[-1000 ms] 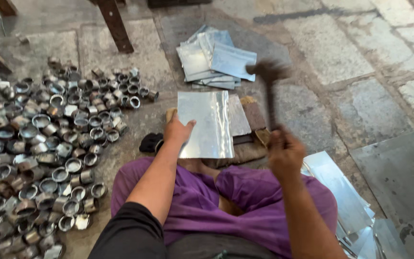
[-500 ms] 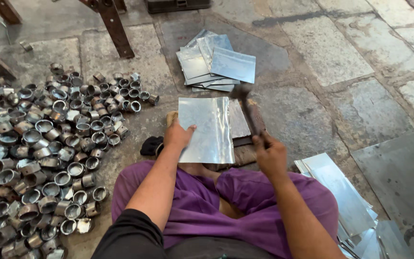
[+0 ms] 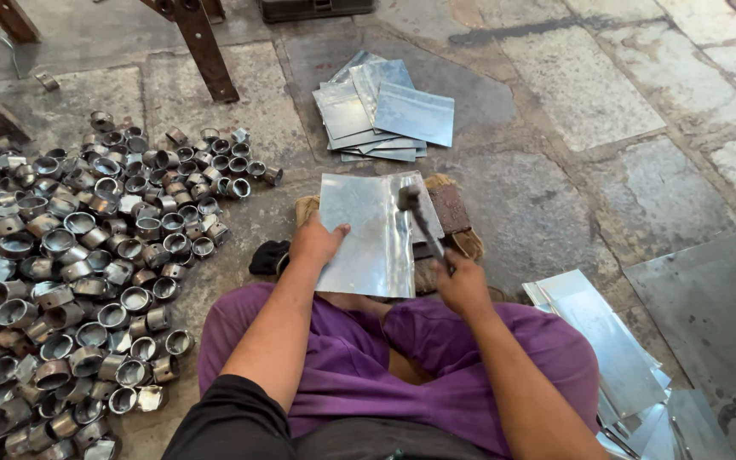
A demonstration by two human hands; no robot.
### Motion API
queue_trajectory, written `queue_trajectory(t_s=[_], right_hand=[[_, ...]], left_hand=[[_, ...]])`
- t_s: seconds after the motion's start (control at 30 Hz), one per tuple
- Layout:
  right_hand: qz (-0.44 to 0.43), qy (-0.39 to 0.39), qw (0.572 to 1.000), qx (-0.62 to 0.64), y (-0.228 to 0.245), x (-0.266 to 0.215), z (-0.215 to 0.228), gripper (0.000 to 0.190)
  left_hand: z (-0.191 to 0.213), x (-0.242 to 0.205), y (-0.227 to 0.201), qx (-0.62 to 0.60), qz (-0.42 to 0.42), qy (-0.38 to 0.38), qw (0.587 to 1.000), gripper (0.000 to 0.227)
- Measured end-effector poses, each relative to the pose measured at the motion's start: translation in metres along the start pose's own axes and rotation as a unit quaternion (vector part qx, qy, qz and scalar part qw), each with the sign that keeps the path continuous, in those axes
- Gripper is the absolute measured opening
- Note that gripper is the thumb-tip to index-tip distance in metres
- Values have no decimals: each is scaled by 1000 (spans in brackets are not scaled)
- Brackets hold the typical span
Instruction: The person sits on the floor and repeatedly hammers a rectangular metal sheet placed on a small wooden block. They use a hammer in their right hand to strike the sheet while holding it steady with their left hand. The person occasionally flips the sheet over to work on different areas.
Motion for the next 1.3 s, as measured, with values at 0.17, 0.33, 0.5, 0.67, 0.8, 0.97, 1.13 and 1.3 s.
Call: queue_trajectory(t_s=[0.17, 0.33, 0.5, 0.67, 0.8, 0.97, 1.13, 1.3], right_hand=[[-70, -90, 993, 43, 37, 36, 59, 34], [59, -278, 912, 295, 67, 52, 109, 40], [84, -243, 942, 218, 8, 19, 47, 37], [-39, -24, 999, 24, -25, 16, -6, 28], [-74, -103, 989, 72, 20, 44, 49, 34], [46, -252, 933, 255, 50, 55, 85, 39], [63, -162, 982, 69, 2, 31, 19, 30], [-69, 0, 998, 12, -27, 27, -13, 28]], left_hand=[[-2, -1, 1, 20, -3, -15, 1000, 74], [4, -2, -1, 30, 13, 2, 999, 74], [7, -5, -4, 29, 4, 5, 1000, 70], [11, -11, -5, 29, -5, -4, 1000, 71], [12, -8, -6, 32, -21, -15, 999, 73], [9, -13, -2, 41, 13, 6, 999, 76], [9, -7, -6, 48, -4, 4, 999, 71], [7, -6, -4, 42, -4, -10, 999, 78]])
Point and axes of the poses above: each hand's wrist, its own x-axis towards the middle knuckle, its own z-axis out of the back of the hand, y = z × x, the point moved 5 cm from there along x, towards the middle knuckle, and after that the axes turned 15 degrees about z, right-handed, at the moved point
